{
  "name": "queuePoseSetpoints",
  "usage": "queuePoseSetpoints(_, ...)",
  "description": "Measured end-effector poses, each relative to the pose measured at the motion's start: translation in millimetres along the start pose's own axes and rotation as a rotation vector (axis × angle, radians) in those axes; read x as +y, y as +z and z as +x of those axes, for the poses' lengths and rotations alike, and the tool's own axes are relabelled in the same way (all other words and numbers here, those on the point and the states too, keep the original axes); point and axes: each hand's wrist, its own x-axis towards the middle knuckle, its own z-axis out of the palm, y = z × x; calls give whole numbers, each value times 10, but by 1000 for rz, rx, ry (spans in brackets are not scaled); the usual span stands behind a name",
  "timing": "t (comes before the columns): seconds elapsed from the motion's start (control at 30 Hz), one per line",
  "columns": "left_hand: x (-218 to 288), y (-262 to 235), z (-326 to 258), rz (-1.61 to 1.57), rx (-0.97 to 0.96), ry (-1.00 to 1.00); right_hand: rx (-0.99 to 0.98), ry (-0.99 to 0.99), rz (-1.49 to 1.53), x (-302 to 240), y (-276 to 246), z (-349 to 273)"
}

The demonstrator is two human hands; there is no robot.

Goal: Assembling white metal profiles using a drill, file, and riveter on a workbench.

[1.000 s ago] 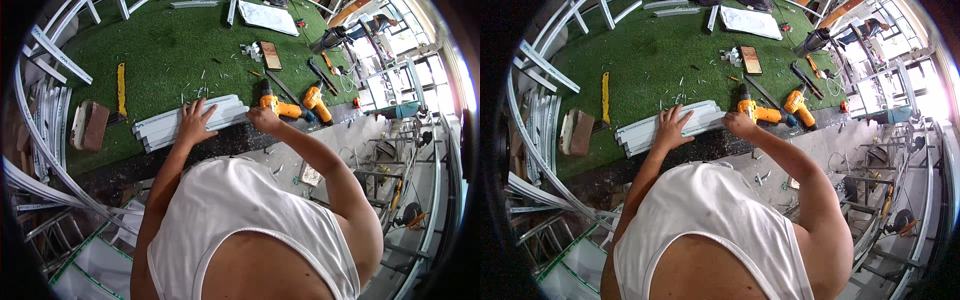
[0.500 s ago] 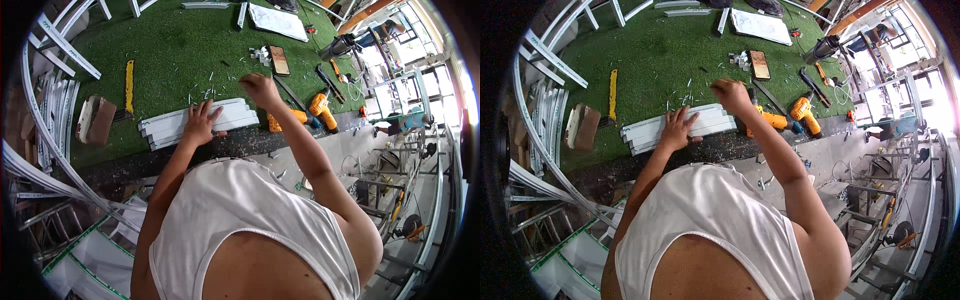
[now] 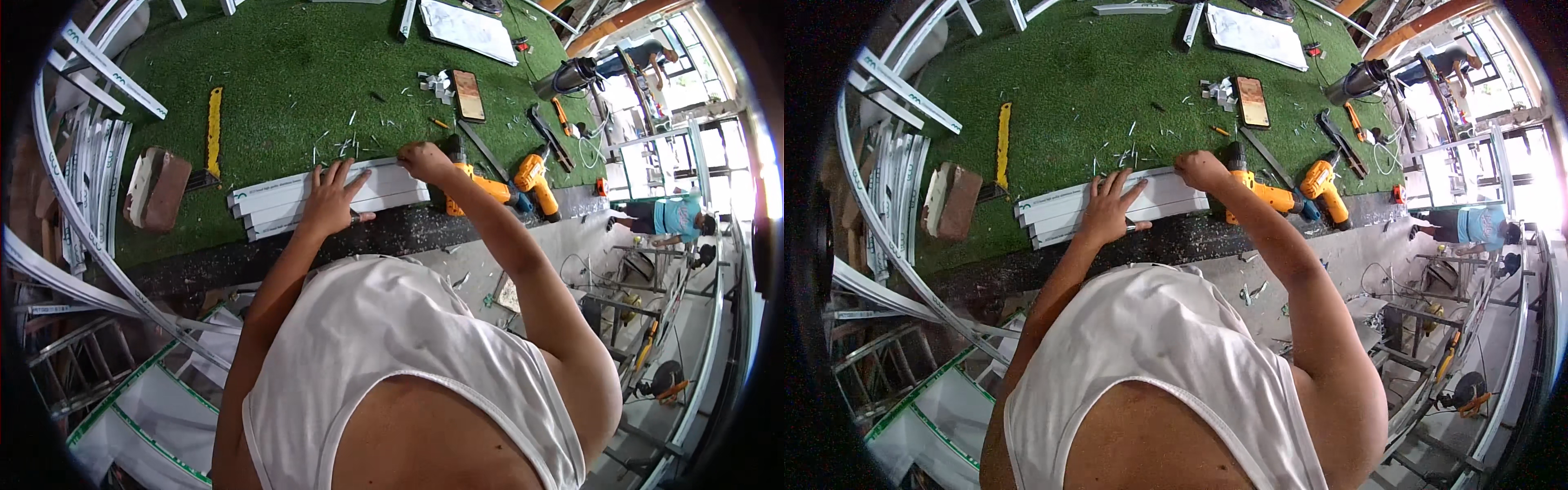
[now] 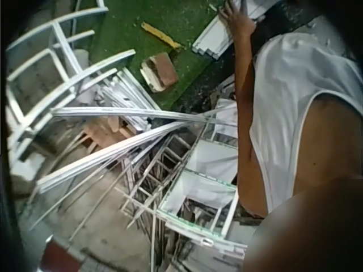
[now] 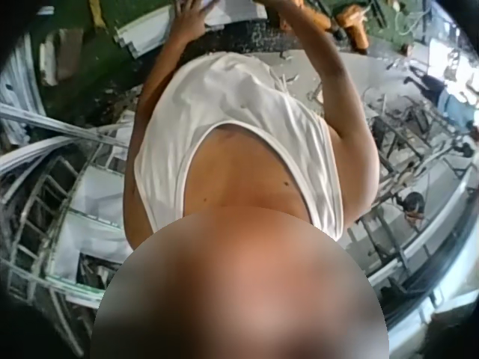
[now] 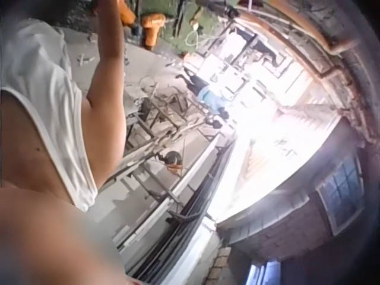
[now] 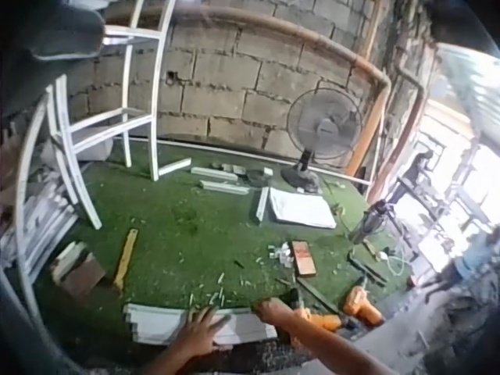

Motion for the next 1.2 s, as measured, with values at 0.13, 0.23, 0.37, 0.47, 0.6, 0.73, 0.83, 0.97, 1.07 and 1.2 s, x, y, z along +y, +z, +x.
queuePoseSetpoints(0.13,5,-3,4,-11,-11,-10,47,6,-1,-61,48,9)
queuePoseSetpoints(0.23,-2,-3,9,-22,-9,-15,87,24,7,-80,95,10)
queuePoseSetpoints(0.37,-4,24,18,-19,-1,-1,183,134,-7,-11,282,-22)
queuePoseSetpoints(0.47,-5,28,23,-32,3,-7,23,111,-50,8,127,-41)
queuePoseSetpoints(0.6,-12,29,-18,-39,11,7,-78,18,-105,-50,-31,-60)
queuePoseSetpoints(0.73,9,20,12,-34,45,53,50,-181,-203,-107,-115,-37)
queuePoseSetpoints(0.83,3,39,-20,-66,135,-3,-44,145,-2,-653,-280,122)
queuePoseSetpoints(0.97,-90,183,37,-453,322,-75,34,-67,722,-1648,-904,274)
queuePoseSetpoints(1.07,-269,285,-75,-804,460,-123,288,-314,810,-1735,-730,366)
queuePoseSetpoints(1.2,-481,243,-122,-1837,727,-331,389,-35,146,-1229,524,413)
